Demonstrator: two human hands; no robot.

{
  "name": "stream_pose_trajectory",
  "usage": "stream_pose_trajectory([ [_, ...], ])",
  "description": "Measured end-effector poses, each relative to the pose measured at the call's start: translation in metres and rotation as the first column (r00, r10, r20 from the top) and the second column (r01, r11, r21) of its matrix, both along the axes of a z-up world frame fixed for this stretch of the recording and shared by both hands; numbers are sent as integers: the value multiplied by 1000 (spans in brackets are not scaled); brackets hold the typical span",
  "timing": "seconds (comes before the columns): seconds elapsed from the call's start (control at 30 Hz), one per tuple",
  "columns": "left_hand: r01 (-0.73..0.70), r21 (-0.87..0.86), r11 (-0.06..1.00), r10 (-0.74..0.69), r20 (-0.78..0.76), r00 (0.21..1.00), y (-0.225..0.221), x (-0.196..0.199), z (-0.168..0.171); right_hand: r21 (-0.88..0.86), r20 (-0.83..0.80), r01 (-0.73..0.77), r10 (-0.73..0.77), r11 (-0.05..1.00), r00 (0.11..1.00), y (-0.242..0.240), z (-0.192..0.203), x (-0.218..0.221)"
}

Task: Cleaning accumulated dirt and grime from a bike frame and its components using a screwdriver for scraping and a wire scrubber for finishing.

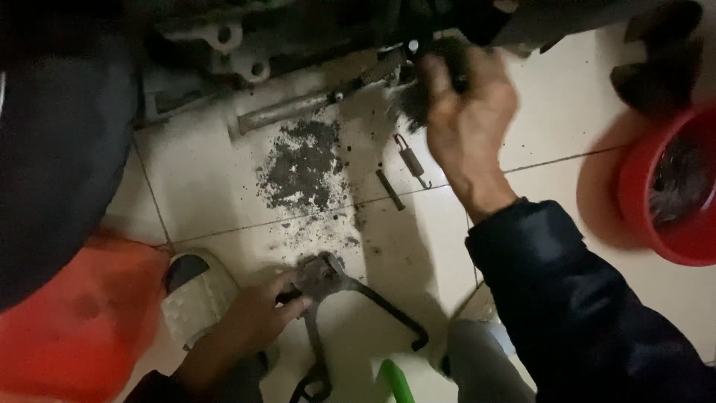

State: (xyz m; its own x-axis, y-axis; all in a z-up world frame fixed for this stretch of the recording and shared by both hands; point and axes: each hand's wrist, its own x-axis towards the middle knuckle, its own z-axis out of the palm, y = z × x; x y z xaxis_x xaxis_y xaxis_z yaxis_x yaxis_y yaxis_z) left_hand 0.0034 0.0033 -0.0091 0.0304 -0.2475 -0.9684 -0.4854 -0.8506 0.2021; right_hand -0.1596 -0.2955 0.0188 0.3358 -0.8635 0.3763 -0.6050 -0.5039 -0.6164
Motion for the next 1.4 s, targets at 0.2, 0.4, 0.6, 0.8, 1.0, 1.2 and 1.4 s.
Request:
stream_pose_trajectory([
  [0.2, -69, -23, 997, 70, 34, 997, 0, 0, 6, 102, -41, -138, 142, 985, 989, 12, 39, -4],
  [0.4, 3, -19, 1000, -2, 33, 999, 11, -1, -14, -137, -233, -52, 19, 989, 972, 19, 10, 2],
  [0.6, -14, -78, 997, 17, 37, 999, 10, 0, -7, -265, -288, -95, 15, 960, 958, 5, -4, -5],
  [0.8, -93, -3, 996, 93, 41, 995, 6, -1, -4, -159, -136, -204, 183, 966, 974, 16, 2, -8],
  [1.0, 41, -85, 996, -34, 81, 996, -4, -4, 9, -126, -95, -180, 169, 976, 981, 15, 2, -16],
  [1.2, -343, -300, 890, 330, -94, 939, -115, -31, 104, -61, -131, -166, 157, 984, 979, 11, -1, -8],
  [1.4, -960, -93, 262, 877, -393, 278, -241, -77, 109, 12, -41, -270, 270, 963, 962, 15, 4, -17],
])
